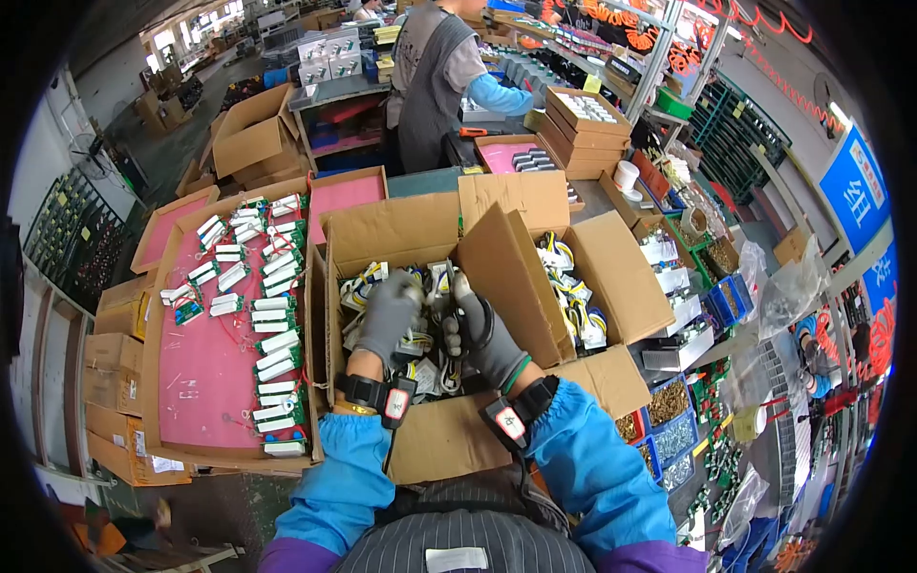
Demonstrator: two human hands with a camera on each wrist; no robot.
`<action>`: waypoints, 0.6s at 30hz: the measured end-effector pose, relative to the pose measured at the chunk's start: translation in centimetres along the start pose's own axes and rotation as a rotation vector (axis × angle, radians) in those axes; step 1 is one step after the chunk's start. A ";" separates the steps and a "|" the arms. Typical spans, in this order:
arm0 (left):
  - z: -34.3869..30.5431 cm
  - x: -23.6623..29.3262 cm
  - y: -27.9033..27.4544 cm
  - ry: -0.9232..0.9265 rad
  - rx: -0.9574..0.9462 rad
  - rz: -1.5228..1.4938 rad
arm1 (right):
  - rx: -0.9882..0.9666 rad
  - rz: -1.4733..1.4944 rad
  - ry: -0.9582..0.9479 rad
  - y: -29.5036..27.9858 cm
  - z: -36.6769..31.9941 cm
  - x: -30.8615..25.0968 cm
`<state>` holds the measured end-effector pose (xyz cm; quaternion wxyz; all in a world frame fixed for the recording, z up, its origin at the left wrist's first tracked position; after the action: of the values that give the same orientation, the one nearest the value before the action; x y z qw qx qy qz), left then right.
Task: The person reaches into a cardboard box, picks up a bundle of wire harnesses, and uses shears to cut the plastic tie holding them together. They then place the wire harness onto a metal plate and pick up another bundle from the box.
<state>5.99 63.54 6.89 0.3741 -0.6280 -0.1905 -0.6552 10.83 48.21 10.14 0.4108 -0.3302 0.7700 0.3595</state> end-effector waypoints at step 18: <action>-1.2 -1.8 -6.8 0.054 0.643 -0.391 | -0.203 0.135 0.127 5.6 4.7 3.4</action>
<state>0.12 67.51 6.51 0.4251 -0.4126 -0.4928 -0.6373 6.72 54.27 6.89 0.3006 -0.3395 0.7747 0.4408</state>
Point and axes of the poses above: each hand's wrist, its own z-axis towards the middle knuckle, its own y-axis out of the palm, x = y × z, the point moved 10 cm from there along z, towards the middle knuckle, and after that the axes turned 10 degrees about -z, right-handed, at the moved point
